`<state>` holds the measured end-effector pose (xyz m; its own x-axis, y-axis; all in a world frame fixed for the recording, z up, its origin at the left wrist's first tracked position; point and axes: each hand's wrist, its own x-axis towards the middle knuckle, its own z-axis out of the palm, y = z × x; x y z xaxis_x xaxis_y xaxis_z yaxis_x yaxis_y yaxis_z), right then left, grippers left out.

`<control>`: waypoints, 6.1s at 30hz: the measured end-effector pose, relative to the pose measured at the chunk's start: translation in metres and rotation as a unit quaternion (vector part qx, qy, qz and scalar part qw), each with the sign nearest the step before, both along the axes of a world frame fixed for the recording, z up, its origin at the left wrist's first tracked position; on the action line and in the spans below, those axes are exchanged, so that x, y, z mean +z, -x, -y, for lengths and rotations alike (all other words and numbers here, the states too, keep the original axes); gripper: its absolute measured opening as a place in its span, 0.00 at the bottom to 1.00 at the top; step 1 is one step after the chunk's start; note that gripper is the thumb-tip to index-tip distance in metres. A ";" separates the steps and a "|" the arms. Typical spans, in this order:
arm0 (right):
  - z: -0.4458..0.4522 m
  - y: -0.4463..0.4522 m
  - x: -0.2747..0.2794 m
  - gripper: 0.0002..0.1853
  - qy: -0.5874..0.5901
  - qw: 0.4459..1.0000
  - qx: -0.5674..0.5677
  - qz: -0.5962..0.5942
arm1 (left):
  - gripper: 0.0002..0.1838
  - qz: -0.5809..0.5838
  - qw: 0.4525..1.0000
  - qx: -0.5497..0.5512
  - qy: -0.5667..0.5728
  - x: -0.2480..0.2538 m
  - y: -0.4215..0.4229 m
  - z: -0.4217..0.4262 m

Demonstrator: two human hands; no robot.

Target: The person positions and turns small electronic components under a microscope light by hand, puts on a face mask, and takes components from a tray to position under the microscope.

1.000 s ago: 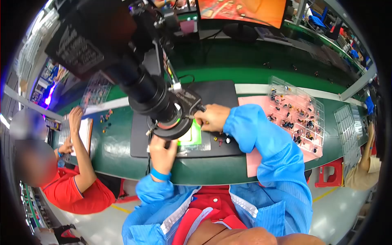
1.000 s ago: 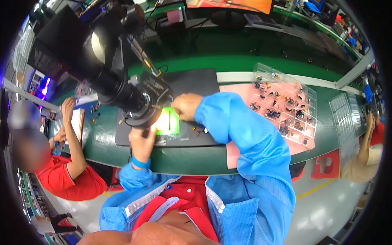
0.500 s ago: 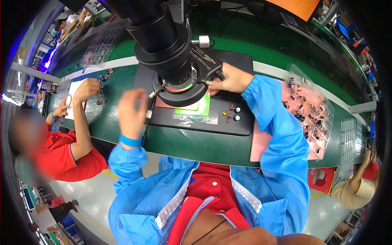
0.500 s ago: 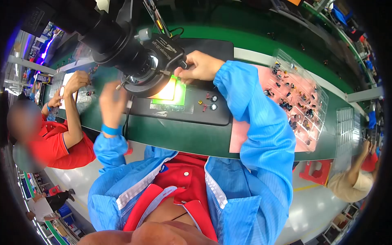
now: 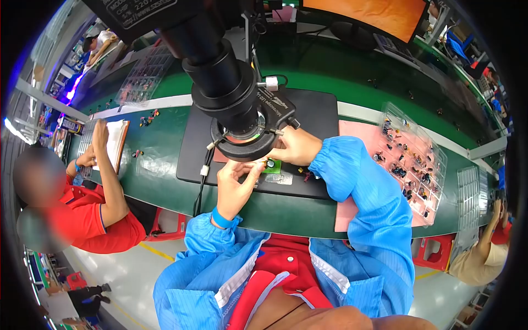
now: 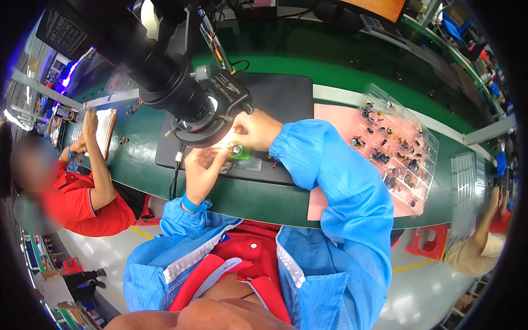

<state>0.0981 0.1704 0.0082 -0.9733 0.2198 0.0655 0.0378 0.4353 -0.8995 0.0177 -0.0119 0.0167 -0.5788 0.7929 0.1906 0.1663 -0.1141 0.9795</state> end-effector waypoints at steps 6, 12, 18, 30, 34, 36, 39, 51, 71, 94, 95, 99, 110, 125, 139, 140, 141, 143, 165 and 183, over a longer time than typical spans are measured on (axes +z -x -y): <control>0.023 -0.037 0.063 0.14 -0.360 0.928 0.024 0.090 | 0.09 -0.115 0.992 0.018 0.039 0.002 0.025 0.011; 0.069 -0.109 0.159 0.16 -0.370 0.921 0.121 -0.020 | 0.10 -0.302 0.925 0.183 0.138 0.004 0.146 0.045; 0.111 -0.144 0.214 0.19 -0.387 0.905 0.103 -0.143 | 0.14 -0.449 0.851 0.211 0.174 0.005 0.139 0.057; 0.174 -0.169 0.160 0.14 -0.347 0.918 0.037 -0.187 | 0.17 -0.297 0.897 -0.316 -0.083 -0.001 -0.041 0.067; 0.181 -0.184 0.057 0.10 -0.131 0.985 0.110 0.002 | 0.15 -0.114 0.809 -0.560 0.135 -0.051 -0.060 0.077; 0.168 -0.208 -0.057 0.15 -0.058 0.982 -0.012 0.182 | 0.17 -0.128 0.772 -0.490 0.385 -0.102 -0.041 0.092; 0.175 -0.245 -0.175 0.14 -0.036 0.899 -0.322 0.294 | 0.19 -0.327 0.829 -0.388 0.235 -0.146 -0.008 0.106; 0.213 -0.311 -0.248 0.37 0.362 0.759 -0.269 0.469 | 0.24 -0.340 0.801 -0.368 0.327 -0.262 0.078 0.140; 0.244 -0.270 -0.254 0.24 0.180 0.784 -0.521 0.284 | 0.22 -0.190 0.829 -0.166 0.500 -0.274 0.083 0.204; 0.182 -0.272 -0.342 0.18 -0.086 0.786 -0.571 0.221 | 0.22 -0.505 0.738 -0.257 0.366 -0.302 0.090 0.095; 0.182 -0.273 -0.339 0.17 -0.085 0.788 -0.567 0.227 | 0.22 -0.507 0.738 -0.257 0.364 -0.302 0.090 0.093; 0.186 -0.275 -0.328 0.16 -0.081 0.792 -0.538 0.278 | 0.24 -0.512 0.737 -0.256 0.359 -0.303 0.089 0.094; 0.194 -0.298 -0.038 0.11 0.035 0.934 -0.215 0.283 | 0.21 -0.189 0.834 -0.443 0.269 -0.089 0.003 0.113; 0.166 -0.197 0.037 0.22 -0.067 0.929 -0.346 -0.111 | 0.18 0.227 0.917 -0.325 -0.032 0.023 -0.083 0.017; 0.142 -0.189 0.054 0.21 0.363 0.890 -0.255 -0.105 | 0.15 0.163 0.952 -0.250 -0.065 0.033 -0.097 0.005; 0.138 -0.192 0.055 0.21 0.418 0.876 -0.219 -0.105 | 0.14 0.144 0.956 -0.246 -0.074 0.033 -0.096 0.005; 0.136 -0.195 0.056 0.21 0.420 0.874 -0.220 -0.104 | 0.13 0.125 0.958 -0.243 -0.083 0.033 -0.095 0.005; 0.133 -0.198 0.057 0.16 0.490 0.850 -0.158 -0.112 | 0.12 0.119 0.960 -0.243 -0.079 0.032 -0.091 0.006; 0.132 -0.178 0.058 0.18 0.116 0.951 -0.267 -0.103 | 0.09 -0.004 0.987 -0.122 -0.105 0.031 -0.073 0.023; 0.133 -0.169 0.048 0.12 -0.125 0.884 -0.435 -0.118 | 0.13 -0.268 0.953 -0.001 -0.142 0.029 -0.058 0.036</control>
<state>0.2671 0.0376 0.0566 -0.3950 0.8289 0.3961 0.2803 0.5193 -0.8073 0.0756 -0.0477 0.0456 -0.3361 0.6664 0.6656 0.6342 -0.3623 0.6830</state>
